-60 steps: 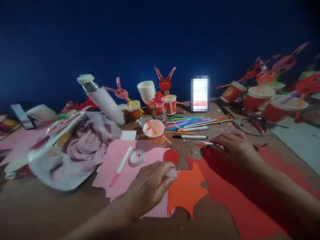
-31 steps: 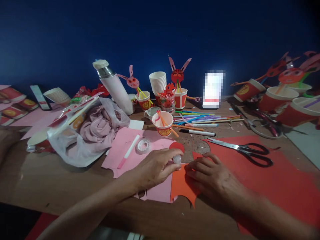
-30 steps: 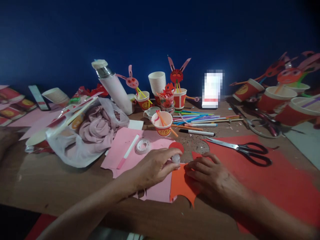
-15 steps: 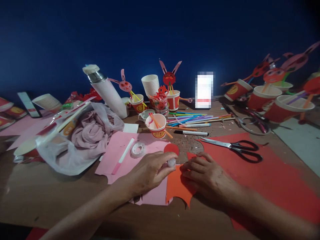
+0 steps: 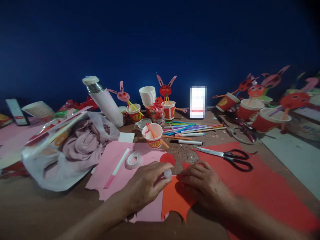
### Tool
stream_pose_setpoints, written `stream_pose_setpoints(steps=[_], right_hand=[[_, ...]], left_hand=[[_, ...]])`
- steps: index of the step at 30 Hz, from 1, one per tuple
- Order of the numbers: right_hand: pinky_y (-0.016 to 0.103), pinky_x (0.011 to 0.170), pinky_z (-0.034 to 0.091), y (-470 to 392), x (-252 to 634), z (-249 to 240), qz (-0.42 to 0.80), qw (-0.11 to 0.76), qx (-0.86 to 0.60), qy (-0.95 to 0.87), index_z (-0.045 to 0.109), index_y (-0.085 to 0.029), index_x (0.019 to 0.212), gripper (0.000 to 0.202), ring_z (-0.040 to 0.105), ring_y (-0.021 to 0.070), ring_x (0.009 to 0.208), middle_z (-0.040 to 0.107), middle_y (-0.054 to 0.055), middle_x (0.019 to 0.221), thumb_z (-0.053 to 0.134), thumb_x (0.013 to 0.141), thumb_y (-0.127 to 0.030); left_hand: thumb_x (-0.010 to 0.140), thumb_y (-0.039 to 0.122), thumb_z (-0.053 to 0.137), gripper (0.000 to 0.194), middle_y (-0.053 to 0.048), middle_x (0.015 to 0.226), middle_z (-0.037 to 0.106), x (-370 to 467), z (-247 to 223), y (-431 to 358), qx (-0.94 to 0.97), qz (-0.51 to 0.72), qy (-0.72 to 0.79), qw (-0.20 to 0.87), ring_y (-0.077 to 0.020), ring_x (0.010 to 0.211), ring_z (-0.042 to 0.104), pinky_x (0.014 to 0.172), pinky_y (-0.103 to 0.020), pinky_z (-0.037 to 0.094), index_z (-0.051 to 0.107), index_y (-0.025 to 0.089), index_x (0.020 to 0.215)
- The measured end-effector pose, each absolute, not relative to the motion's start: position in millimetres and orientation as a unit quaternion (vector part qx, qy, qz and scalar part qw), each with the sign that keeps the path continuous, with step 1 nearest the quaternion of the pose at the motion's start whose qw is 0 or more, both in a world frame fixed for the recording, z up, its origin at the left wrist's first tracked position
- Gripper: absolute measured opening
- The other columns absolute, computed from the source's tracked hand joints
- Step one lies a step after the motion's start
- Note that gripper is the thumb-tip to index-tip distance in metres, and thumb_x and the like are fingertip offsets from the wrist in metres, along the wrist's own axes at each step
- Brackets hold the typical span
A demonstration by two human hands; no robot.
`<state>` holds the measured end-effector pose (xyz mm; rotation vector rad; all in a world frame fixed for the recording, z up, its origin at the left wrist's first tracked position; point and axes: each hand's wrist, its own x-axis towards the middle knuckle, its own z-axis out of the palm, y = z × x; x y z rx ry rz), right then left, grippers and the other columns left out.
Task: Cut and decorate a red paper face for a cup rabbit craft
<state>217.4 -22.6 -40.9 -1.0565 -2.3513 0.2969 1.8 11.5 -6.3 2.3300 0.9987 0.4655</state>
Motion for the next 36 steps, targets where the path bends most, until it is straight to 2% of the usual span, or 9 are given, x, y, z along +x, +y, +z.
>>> stream_pose_setpoints(steps=[6, 12, 15, 21, 26, 31, 36], right_hand=[[0.033, 0.077, 0.034, -22.2, 215.5, -41.1, 0.115, 0.242, -0.402, -0.876, 0.062, -0.022, 0.090, 0.012, 0.057, 0.0147, 0.084, 0.069, -0.001, 0.093, 0.055, 0.081, -0.015], [0.034, 0.078, 0.033, -23.5, 216.5, -46.9, 0.111, 0.255, -0.404, -0.872, 0.059, -0.023, 0.099, 0.021, 0.057, 0.0152, 0.086, 0.068, -0.002, 0.097, 0.056, 0.080, -0.014], [0.035, 0.080, 0.034, -25.2, 217.2, -44.9, 0.111, 0.268, -0.387, -0.875, 0.057, -0.024, 0.106, 0.026, 0.057, 0.0168, 0.091, 0.068, -0.001, 0.102, 0.056, 0.082, -0.016], [0.035, 0.079, 0.036, -13.8, 221.9, -19.8, 0.075, 0.326, -0.359, -0.871, 0.059, -0.024, 0.102, 0.023, 0.060, 0.0188, 0.090, 0.070, 0.001, 0.099, 0.055, 0.083, -0.011], [0.034, 0.074, 0.039, -2.2, 208.3, 6.2, 0.057, 0.376, -0.328, -0.865, 0.059, -0.022, 0.102, 0.020, 0.060, 0.0179, 0.085, 0.070, 0.003, 0.098, 0.054, 0.085, -0.013], [0.034, 0.078, 0.036, 2.8, 192.2, 1.8, -0.006, 0.351, -0.294, -0.889, 0.062, -0.020, 0.092, 0.015, 0.059, 0.0149, 0.077, 0.069, 0.001, 0.086, 0.054, 0.085, -0.011], [0.036, 0.081, 0.037, 4.9, 192.0, -5.2, 0.000, 0.341, -0.290, -0.894, 0.063, -0.021, 0.093, 0.019, 0.061, 0.0159, 0.080, 0.069, 0.002, 0.089, 0.051, 0.085, -0.008]], left_hand=[[0.086, 0.021, 0.047, 0.020, -0.002, 0.088, 0.061, 2.1, -10.2, 11.0, 0.878, 0.173, 0.379, 0.235, -0.0157, 0.075, 0.057, 0.067, -0.025, 0.043, 0.052, 0.023, 0.105], [0.088, 0.026, 0.042, 0.017, 0.004, 0.064, 0.057, 5.8, -8.6, 7.5, 0.853, 0.149, 0.400, 0.301, -0.0119, 0.054, 0.051, 0.052, -0.019, 0.039, 0.053, 0.021, 0.099], [0.087, 0.024, 0.042, 0.016, 0.003, 0.068, 0.058, 7.6, -5.9, 7.1, 0.844, 0.145, 0.409, 0.316, -0.0114, 0.056, 0.050, 0.053, -0.019, 0.038, 0.053, 0.020, 0.099], [0.085, 0.020, 0.047, 0.014, 0.003, 0.070, 0.058, 6.3, -5.1, 8.3, 0.838, 0.169, 0.406, 0.325, -0.0118, 0.060, 0.051, 0.057, -0.020, 0.037, 0.055, 0.019, 0.096], [0.078, 0.009, 0.047, 0.013, 0.002, 0.073, 0.061, 3.6, -6.7, 8.3, 0.824, 0.192, 0.396, 0.357, -0.0120, 0.065, 0.054, 0.060, -0.020, 0.038, 0.054, 0.019, 0.083], [0.082, 0.016, 0.049, 0.005, 0.001, 0.072, 0.060, 2.5, -14.0, 9.8, 0.829, 0.205, 0.389, 0.345, -0.0113, 0.061, 0.051, 0.055, -0.020, 0.036, 0.054, 0.017, 0.083], [0.083, 0.022, 0.050, 0.009, 0.002, 0.068, 0.057, 1.1, -13.4, 13.7, 0.826, 0.210, 0.382, 0.356, -0.0106, 0.059, 0.047, 0.054, -0.019, 0.036, 0.055, 0.016, 0.079]])
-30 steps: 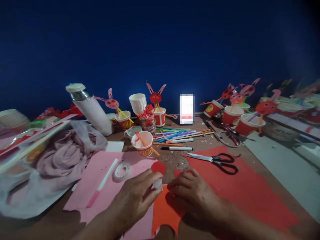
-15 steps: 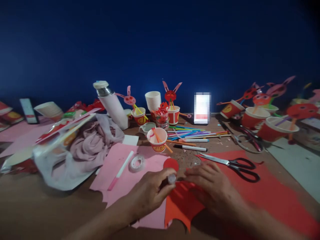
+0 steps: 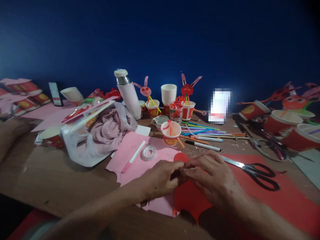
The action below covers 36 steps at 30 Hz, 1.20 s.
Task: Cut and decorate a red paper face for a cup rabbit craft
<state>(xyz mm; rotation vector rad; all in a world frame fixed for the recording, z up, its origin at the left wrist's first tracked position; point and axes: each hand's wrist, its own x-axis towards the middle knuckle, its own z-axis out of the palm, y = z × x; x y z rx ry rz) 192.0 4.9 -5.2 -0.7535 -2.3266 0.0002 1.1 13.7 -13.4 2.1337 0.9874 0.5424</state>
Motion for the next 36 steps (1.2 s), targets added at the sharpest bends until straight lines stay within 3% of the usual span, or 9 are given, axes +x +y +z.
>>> stream_pose_setpoints(steps=[4, 7, 14, 19, 23, 26, 28, 33, 36], right_hand=[[0.038, 0.081, 0.038, 6.7, 192.8, -3.0, 0.007, 0.327, -0.288, -0.900, 0.063, -0.023, 0.090, 0.016, 0.062, 0.0184, 0.081, 0.070, 0.004, 0.089, 0.053, 0.086, -0.012], [0.038, 0.077, 0.039, 7.6, 192.5, -1.7, -0.009, 0.321, -0.271, -0.908, 0.062, -0.022, 0.094, 0.017, 0.062, 0.0190, 0.080, 0.069, 0.006, 0.089, 0.053, 0.085, -0.010], [0.039, 0.079, 0.039, 6.4, 193.7, -0.3, -0.021, 0.295, -0.266, -0.917, 0.062, -0.021, 0.096, 0.021, 0.063, 0.0192, 0.081, 0.070, 0.005, 0.090, 0.053, 0.082, -0.008], [0.037, 0.078, 0.041, 1.0, 200.1, 9.2, 0.004, 0.321, -0.295, -0.900, 0.058, -0.021, 0.103, 0.024, 0.063, 0.0189, 0.080, 0.071, 0.005, 0.088, 0.049, 0.084, -0.008], [0.035, 0.076, 0.045, 2.9, 226.9, 15.8, -0.004, 0.315, -0.376, -0.871, 0.060, -0.023, 0.099, 0.018, 0.064, 0.0195, 0.085, 0.071, 0.005, 0.091, 0.050, 0.086, -0.015], [0.032, 0.079, 0.047, 12.6, 269.3, 17.3, -0.025, 0.286, -0.492, -0.822, 0.064, -0.022, 0.088, 0.018, 0.064, 0.0189, 0.089, 0.072, 0.004, 0.089, 0.046, 0.087, -0.023], [0.030, 0.079, 0.048, 19.3, 303.9, 19.2, -0.049, 0.261, -0.570, -0.778, 0.065, -0.020, 0.091, 0.024, 0.064, 0.0196, 0.091, 0.071, 0.006, 0.094, 0.042, 0.088, -0.026], [0.031, 0.060, 0.048, 33.4, 365.8, 25.3, -0.074, 0.145, -0.731, -0.663, 0.068, -0.019, 0.089, 0.023, 0.066, 0.0235, 0.075, 0.072, 0.007, 0.085, 0.047, 0.086, -0.025], [0.033, 0.062, 0.049, 45.9, 371.0, 24.8, -0.058, 0.062, -0.779, -0.621, 0.067, -0.018, 0.089, 0.019, 0.065, 0.0209, 0.075, 0.069, 0.005, 0.084, 0.051, 0.088, -0.029]], left_hand=[[0.078, 0.023, 0.061, 0.012, 0.005, 0.064, 0.052, -2.6, -3.4, 17.6, 0.828, 0.225, 0.369, 0.358, -0.0091, 0.057, 0.045, 0.052, -0.018, 0.034, 0.058, 0.017, 0.087], [0.079, 0.022, 0.062, 0.009, 0.006, 0.061, 0.048, -5.1, 1.1, 20.7, 0.849, 0.240, 0.337, 0.327, -0.0078, 0.054, 0.043, 0.050, -0.018, 0.030, 0.058, 0.015, 0.078], [0.081, 0.020, 0.059, 0.009, 0.001, 0.064, 0.055, -6.2, -2.5, 21.8, 0.868, 0.244, 0.313, 0.299, -0.0097, 0.056, 0.048, 0.053, -0.019, 0.032, 0.059, 0.013, 0.075], [0.077, 0.009, 0.057, 0.006, -0.001, 0.071, 0.063, -5.5, 0.1, 18.9, 0.869, 0.247, 0.310, 0.298, -0.0111, 0.062, 0.055, 0.058, -0.019, 0.036, 0.060, 0.014, 0.078], [0.084, 0.019, 0.054, 0.009, 0.002, 0.064, 0.057, -4.3, -1.1, 15.1, 0.865, 0.237, 0.327, 0.298, -0.0103, 0.058, 0.051, 0.055, -0.020, 0.033, 0.057, 0.016, 0.076], [0.085, 0.021, 0.051, 0.009, 0.005, 0.063, 0.051, -3.0, -6.8, 16.7, 0.867, 0.223, 0.340, 0.288, -0.0090, 0.055, 0.045, 0.053, -0.020, 0.029, 0.054, 0.018, 0.077], [0.086, 0.022, 0.049, 0.015, 0.006, 0.062, 0.048, -1.3, -9.7, 18.7, 0.867, 0.206, 0.345, 0.294, -0.0088, 0.055, 0.042, 0.052, -0.020, 0.028, 0.049, 0.018, 0.071], [0.087, 0.023, 0.043, 0.017, 0.006, 0.062, 0.047, 2.3, -9.1, 18.2, 0.867, 0.184, 0.354, 0.296, -0.0092, 0.055, 0.042, 0.053, -0.020, 0.028, 0.044, 0.019, 0.070], [0.087, 0.025, 0.044, 0.016, 0.006, 0.062, 0.047, 1.5, -9.5, 16.9, 0.867, 0.175, 0.364, 0.291, -0.0091, 0.055, 0.042, 0.053, -0.019, 0.028, 0.046, 0.020, 0.072]])
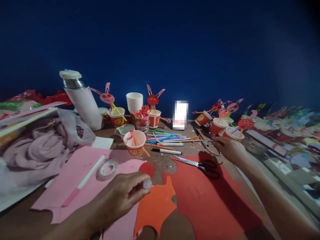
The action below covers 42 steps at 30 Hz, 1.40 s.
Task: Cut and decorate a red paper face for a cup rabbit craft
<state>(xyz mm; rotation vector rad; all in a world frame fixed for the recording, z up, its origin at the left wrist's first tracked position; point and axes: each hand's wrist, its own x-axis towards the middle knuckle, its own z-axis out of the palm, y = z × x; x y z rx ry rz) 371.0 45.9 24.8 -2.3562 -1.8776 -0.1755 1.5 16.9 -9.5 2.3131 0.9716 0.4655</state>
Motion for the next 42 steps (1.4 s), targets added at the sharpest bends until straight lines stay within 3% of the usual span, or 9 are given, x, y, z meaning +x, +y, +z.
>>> stream_pose_setpoints(steps=[3, 10, 17, 19, 22, 26, 34, 38, 42], right_hand=[[0.036, 0.073, 0.051, 62.1, 362.1, 20.3, -0.041, 0.007, -0.800, -0.599, 0.061, -0.016, 0.099, 0.021, 0.063, 0.0166, 0.081, 0.065, 0.004, 0.096, 0.052, 0.090, -0.033], [0.041, 0.080, 0.051, 91.4, 351.5, 3.2, -0.010, -0.025, -0.824, -0.567, 0.056, -0.017, 0.111, 0.026, 0.061, 0.0199, 0.094, 0.060, 0.007, 0.112, 0.053, 0.090, -0.031], [0.041, 0.080, 0.050, 85.5, 356.7, 12.8, 0.053, 0.062, -0.847, -0.526, 0.056, -0.016, 0.112, 0.026, 0.060, 0.0207, 0.096, 0.058, 0.008, 0.114, 0.054, 0.089, -0.029], [0.039, 0.078, 0.050, 76.9, 356.3, 20.1, 0.089, 0.125, -0.839, -0.522, 0.057, -0.017, 0.109, 0.024, 0.060, 0.0199, 0.093, 0.060, 0.007, 0.110, 0.055, 0.089, -0.030], [0.033, 0.069, 0.051, 62.2, 349.9, 22.3, 0.187, 0.251, -0.786, -0.533, 0.056, -0.016, 0.095, 0.020, 0.062, 0.0160, 0.077, 0.063, 0.003, 0.088, 0.046, 0.091, -0.032], [0.029, 0.061, 0.049, 45.0, 327.6, 9.0, 0.309, 0.390, -0.673, -0.547, 0.049, -0.022, 0.083, 0.024, 0.058, 0.0158, 0.062, 0.059, 0.000, 0.067, 0.046, 0.080, -0.045], [0.024, 0.051, 0.039, 26.5, 281.3, 13.3, 0.405, 0.386, -0.592, -0.580, 0.050, -0.021, 0.073, 0.021, 0.047, 0.0106, 0.049, 0.052, -0.005, 0.055, 0.055, 0.076, -0.041], [0.025, 0.050, 0.038, 23.6, 278.1, 12.9, 0.424, 0.383, -0.578, -0.583, 0.049, -0.021, 0.078, 0.022, 0.046, 0.0112, 0.048, 0.052, -0.005, 0.055, 0.052, 0.078, -0.043], [0.026, 0.051, 0.039, 21.9, 274.7, 7.1, 0.443, 0.385, -0.560, -0.585, 0.046, -0.022, 0.080, 0.023, 0.047, 0.0121, 0.049, 0.051, -0.005, 0.056, 0.049, 0.079, -0.045]], left_hand=[[0.087, 0.026, 0.044, 0.014, 0.006, 0.064, 0.049, -0.3, -11.8, 16.4, 0.861, 0.182, 0.372, 0.295, -0.0093, 0.056, 0.043, 0.054, -0.020, 0.029, 0.049, 0.020, 0.076], [0.087, 0.025, 0.045, 0.014, 0.006, 0.063, 0.048, -1.0, -11.6, 16.0, 0.858, 0.189, 0.361, 0.311, -0.0091, 0.056, 0.042, 0.054, -0.020, 0.029, 0.047, 0.019, 0.073], [0.085, 0.020, 0.049, 0.010, 0.005, 0.066, 0.050, -0.5, -9.7, 17.1, 0.864, 0.207, 0.347, 0.301, -0.0087, 0.057, 0.042, 0.055, -0.020, 0.029, 0.048, 0.019, 0.076], [0.084, 0.019, 0.051, 0.004, 0.006, 0.066, 0.050, -0.9, -10.5, 15.2, 0.862, 0.225, 0.342, 0.297, -0.0083, 0.056, 0.041, 0.055, -0.019, 0.029, 0.051, 0.019, 0.080], [0.082, 0.015, 0.052, 0.005, 0.006, 0.066, 0.051, -1.5, -11.3, 12.9, 0.859, 0.246, 0.341, 0.293, -0.0079, 0.055, 0.042, 0.055, -0.019, 0.030, 0.053, 0.019, 0.083], [0.082, 0.015, 0.053, 0.006, 0.005, 0.067, 0.051, -1.8, -10.7, 12.3, 0.858, 0.255, 0.345, 0.282, -0.0082, 0.056, 0.043, 0.056, -0.020, 0.031, 0.054, 0.019, 0.086], [0.085, 0.025, 0.053, 0.011, 0.003, 0.069, 0.054, -2.2, -11.7, 12.1, 0.863, 0.256, 0.342, 0.269, -0.0102, 0.060, 0.047, 0.058, -0.021, 0.035, 0.057, 0.019, 0.094], [0.084, 0.024, 0.055, 0.018, 0.003, 0.070, 0.057, -2.7, -13.4, 12.4, 0.862, 0.258, 0.345, 0.265, -0.0107, 0.061, 0.049, 0.058, -0.022, 0.036, 0.057, 0.018, 0.101], [0.083, 0.022, 0.054, 0.012, 0.002, 0.067, 0.055, -1.9, -11.7, 12.5, 0.863, 0.263, 0.338, 0.268, -0.0110, 0.059, 0.048, 0.056, -0.022, 0.036, 0.058, 0.018, 0.094]])
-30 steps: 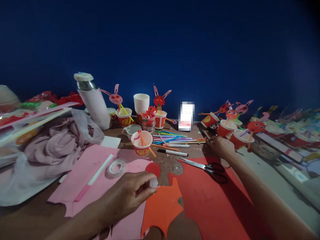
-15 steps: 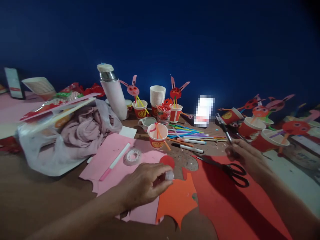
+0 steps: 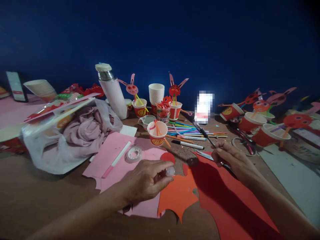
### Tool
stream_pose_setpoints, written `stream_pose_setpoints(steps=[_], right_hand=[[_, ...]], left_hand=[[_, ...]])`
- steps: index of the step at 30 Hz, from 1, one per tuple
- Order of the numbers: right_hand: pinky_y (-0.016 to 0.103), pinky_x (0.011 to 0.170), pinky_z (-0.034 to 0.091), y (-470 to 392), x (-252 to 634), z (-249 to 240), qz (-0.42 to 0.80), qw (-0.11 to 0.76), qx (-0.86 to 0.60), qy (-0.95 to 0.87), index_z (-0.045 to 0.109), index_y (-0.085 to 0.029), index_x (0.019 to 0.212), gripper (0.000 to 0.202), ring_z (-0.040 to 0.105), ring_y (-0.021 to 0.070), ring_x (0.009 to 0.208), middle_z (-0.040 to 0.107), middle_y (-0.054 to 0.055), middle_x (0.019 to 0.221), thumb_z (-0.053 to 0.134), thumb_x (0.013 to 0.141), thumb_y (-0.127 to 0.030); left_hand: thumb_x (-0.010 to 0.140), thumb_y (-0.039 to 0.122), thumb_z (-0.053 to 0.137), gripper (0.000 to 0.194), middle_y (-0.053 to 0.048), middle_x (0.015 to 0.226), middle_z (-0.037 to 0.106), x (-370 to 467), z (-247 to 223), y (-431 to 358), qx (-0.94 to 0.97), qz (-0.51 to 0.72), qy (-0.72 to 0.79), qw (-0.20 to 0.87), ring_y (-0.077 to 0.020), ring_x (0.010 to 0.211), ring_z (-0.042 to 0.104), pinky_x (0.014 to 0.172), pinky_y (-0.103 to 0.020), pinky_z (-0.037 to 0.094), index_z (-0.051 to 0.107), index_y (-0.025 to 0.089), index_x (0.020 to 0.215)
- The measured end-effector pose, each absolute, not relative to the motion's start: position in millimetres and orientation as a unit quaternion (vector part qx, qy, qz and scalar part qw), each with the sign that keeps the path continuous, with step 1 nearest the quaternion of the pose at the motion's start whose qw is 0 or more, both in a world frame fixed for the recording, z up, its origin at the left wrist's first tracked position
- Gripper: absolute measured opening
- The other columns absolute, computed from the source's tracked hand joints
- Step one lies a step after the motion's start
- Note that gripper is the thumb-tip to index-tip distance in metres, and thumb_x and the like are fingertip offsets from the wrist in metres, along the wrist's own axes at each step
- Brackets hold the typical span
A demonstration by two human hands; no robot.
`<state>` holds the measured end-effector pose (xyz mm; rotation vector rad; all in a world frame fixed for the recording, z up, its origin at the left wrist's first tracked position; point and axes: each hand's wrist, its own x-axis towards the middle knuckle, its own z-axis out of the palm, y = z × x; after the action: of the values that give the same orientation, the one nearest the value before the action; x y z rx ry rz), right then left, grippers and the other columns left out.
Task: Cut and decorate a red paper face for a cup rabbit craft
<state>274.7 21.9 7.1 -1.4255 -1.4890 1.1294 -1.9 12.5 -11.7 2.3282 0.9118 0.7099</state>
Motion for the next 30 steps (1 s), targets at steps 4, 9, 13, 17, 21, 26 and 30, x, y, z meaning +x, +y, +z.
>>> stream_pose_setpoints(steps=[4, 9, 13, 17, 21, 26, 30], right_hand=[[0.026, 0.053, 0.040, 17.2, 268.3, 8.7, 0.455, 0.379, -0.548, -0.590, 0.044, -0.022, 0.079, 0.021, 0.046, 0.0119, 0.050, 0.051, -0.005, 0.056, 0.049, 0.080, -0.042], [0.027, 0.054, 0.040, 11.7, 266.0, 11.7, 0.460, 0.375, -0.529, -0.606, 0.045, -0.022, 0.079, 0.022, 0.046, 0.0118, 0.050, 0.050, -0.005, 0.055, 0.048, 0.082, -0.043], [0.028, 0.054, 0.040, 10.2, 265.4, 11.6, 0.461, 0.374, -0.513, -0.620, 0.047, -0.021, 0.083, 0.022, 0.047, 0.0123, 0.052, 0.052, -0.004, 0.060, 0.046, 0.084, -0.043], [0.025, 0.050, 0.037, 7.5, 262.1, 13.6, 0.434, 0.390, -0.501, -0.639, 0.047, -0.022, 0.088, 0.015, 0.042, 0.0108, 0.048, 0.045, -0.006, 0.058, 0.042, 0.088, -0.036], [0.023, 0.047, 0.035, 0.4, 251.6, 21.9, 0.327, 0.366, -0.522, -0.698, 0.051, -0.024, 0.087, 0.013, 0.043, 0.0117, 0.051, 0.045, -0.004, 0.061, 0.041, 0.088, -0.032], [0.025, 0.048, 0.037, -2.6, 229.5, 33.2, 0.182, 0.264, -0.473, -0.821, 0.059, -0.023, 0.085, 0.018, 0.054, 0.0143, 0.052, 0.061, 0.000, 0.063, 0.043, 0.090, -0.029], [0.025, 0.051, 0.038, 4.2, 215.6, 39.4, 0.099, 0.235, -0.427, -0.868, 0.062, -0.025, 0.079, 0.021, 0.058, 0.0154, 0.057, 0.064, 0.001, 0.065, 0.045, 0.091, -0.027]], left_hand=[[0.082, 0.022, 0.054, 0.010, 0.004, 0.066, 0.052, -0.9, -8.8, 11.7, 0.860, 0.250, 0.347, 0.278, -0.0104, 0.058, 0.046, 0.055, -0.022, 0.034, 0.057, 0.018, 0.091], [0.083, 0.024, 0.055, 0.016, 0.004, 0.064, 0.054, -0.9, -11.6, 11.0, 0.858, 0.257, 0.356, 0.266, -0.0101, 0.056, 0.046, 0.054, -0.023, 0.035, 0.059, 0.017, 0.097], [0.082, 0.023, 0.055, 0.034, 0.002, 0.066, 0.058, -1.6, -17.3, 10.4, 0.854, 0.275, 0.356, 0.260, -0.0106, 0.055, 0.048, 0.054, -0.023, 0.037, 0.054, 0.016, 0.115], [0.078, 0.022, 0.058, 0.040, 0.002, 0.069, 0.059, -3.5, -16.6, 9.8, 0.847, 0.286, 0.360, 0.266, -0.0101, 0.055, 0.050, 0.053, -0.023, 0.039, 0.052, 0.017, 0.118], [0.078, 0.025, 0.057, 0.032, 0.004, 0.060, 0.054, -11.0, -4.3, 13.7, 0.836, 0.308, 0.368, 0.267, -0.0090, 0.048, 0.045, 0.048, -0.022, 0.036, 0.058, 0.014, 0.108], [0.080, 0.036, 0.055, 0.038, -0.001, 0.071, 0.059, -26.0, 10.0, 21.3, 0.762, 0.444, 0.347, 0.319, -0.0107, 0.056, 0.051, 0.052, -0.022, 0.044, 0.057, 0.015, 0.112], [0.076, 0.036, 0.064, 0.039, -0.001, 0.076, 0.062, -29.5, 16.4, 21.2, 0.752, 0.441, 0.349, 0.343, -0.0115, 0.060, 0.054, 0.055, -0.022, 0.047, 0.060, 0.019, 0.110]])
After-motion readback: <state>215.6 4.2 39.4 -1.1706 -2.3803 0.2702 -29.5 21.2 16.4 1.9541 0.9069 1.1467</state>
